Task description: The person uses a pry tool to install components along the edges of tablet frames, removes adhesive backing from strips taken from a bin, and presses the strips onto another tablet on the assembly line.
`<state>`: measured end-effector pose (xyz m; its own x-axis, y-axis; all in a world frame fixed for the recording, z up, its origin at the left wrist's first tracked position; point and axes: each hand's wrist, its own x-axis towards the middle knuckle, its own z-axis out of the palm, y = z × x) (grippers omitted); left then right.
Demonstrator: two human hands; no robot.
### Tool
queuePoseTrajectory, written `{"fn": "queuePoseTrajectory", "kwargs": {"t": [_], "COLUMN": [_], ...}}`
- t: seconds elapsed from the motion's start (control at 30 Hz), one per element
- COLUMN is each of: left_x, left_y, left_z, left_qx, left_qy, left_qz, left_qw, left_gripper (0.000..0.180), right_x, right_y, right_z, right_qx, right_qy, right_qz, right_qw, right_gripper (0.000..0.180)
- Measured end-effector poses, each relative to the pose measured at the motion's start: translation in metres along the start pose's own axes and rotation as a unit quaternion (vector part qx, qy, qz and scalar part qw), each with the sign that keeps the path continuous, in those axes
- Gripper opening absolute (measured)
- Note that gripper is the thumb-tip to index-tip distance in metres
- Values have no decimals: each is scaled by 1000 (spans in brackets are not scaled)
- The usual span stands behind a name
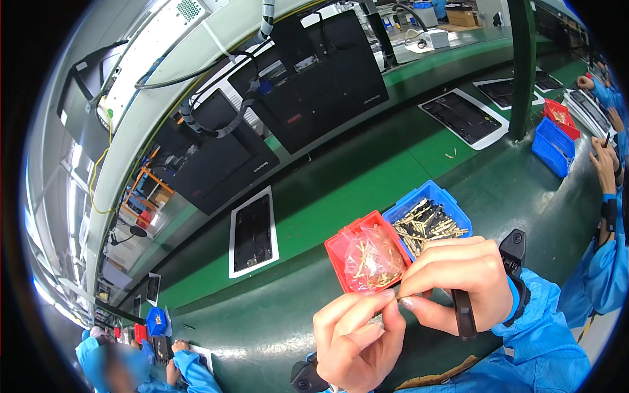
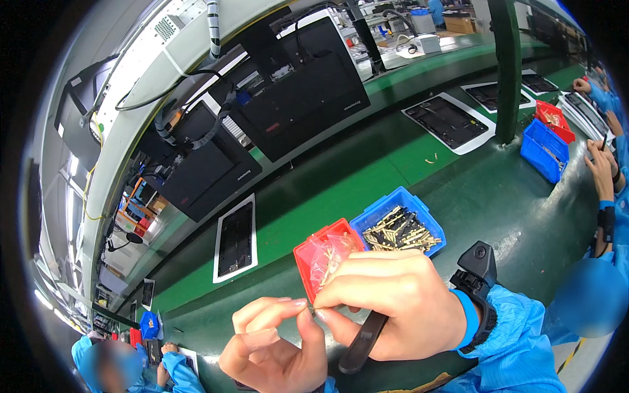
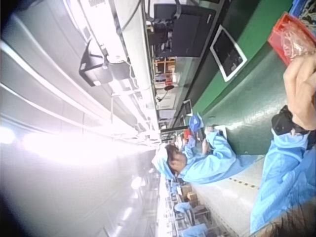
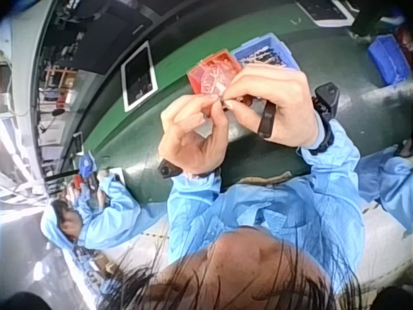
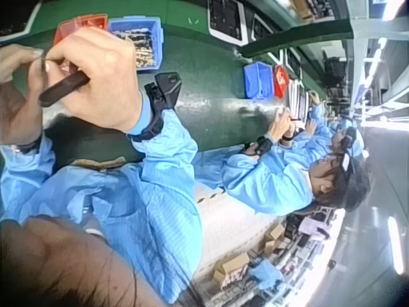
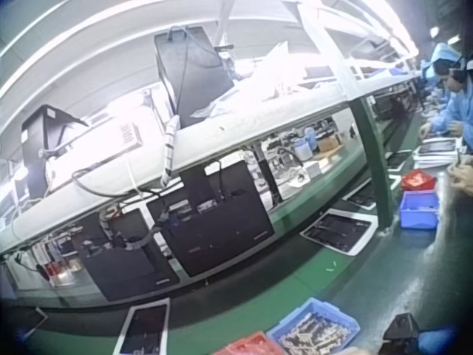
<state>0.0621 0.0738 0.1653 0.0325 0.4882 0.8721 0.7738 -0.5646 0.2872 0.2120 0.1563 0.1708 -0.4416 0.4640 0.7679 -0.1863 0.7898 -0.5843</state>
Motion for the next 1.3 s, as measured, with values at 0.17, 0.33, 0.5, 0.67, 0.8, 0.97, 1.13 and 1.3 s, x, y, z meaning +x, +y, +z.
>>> {"fn": "queuePoseTrajectory", "kwargs": {"t": [0.17, 0.33, 0.5, 0.67, 0.8, 0.97, 1.13, 1.3], "left_x": [-8, -3, 1, -5, -4, -5, -3, -3], "left_y": [-11, -3, -3, -8, -11, -8, -4, -11], "left_z": [9, 5, 3, 11, 4, -2, 1, 9], "left_qx": [-53, -5, 23, -24, -44, -26, -2, -26], "left_qy": [23, 27, 4, 20, 1, 1, -28, -3], "left_qz": [11, 22, 79, 32, 22, 15, 4, 4], "left_qw": [998, 999, 997, 999, 999, 1000, 1000, 1000], "left_gripper": [37, 39, 40, 39, 38, 38, 44, 41], "right_x": [-1, 0, 0, -2, -1, 0, -2, -4], "right_y": [4, 1, 1, 6, 4, 2, 3, 10], "right_z": [0, 2, 3, 3, 5, 10, 12, 10], "right_qx": [-10, -19, -18, -26, -45, -54, -88, -96], "right_qy": [15, 27, 30, 37, 45, 48, 64, 64], "right_qz": [-2, -6, -17, -38, -58, -80, -86, -77], "right_qw": [1000, 999, 999, 998, 996, 994, 990, 990], "right_gripper": [13, 12, 13, 16, 18, 20, 22, 23]}}
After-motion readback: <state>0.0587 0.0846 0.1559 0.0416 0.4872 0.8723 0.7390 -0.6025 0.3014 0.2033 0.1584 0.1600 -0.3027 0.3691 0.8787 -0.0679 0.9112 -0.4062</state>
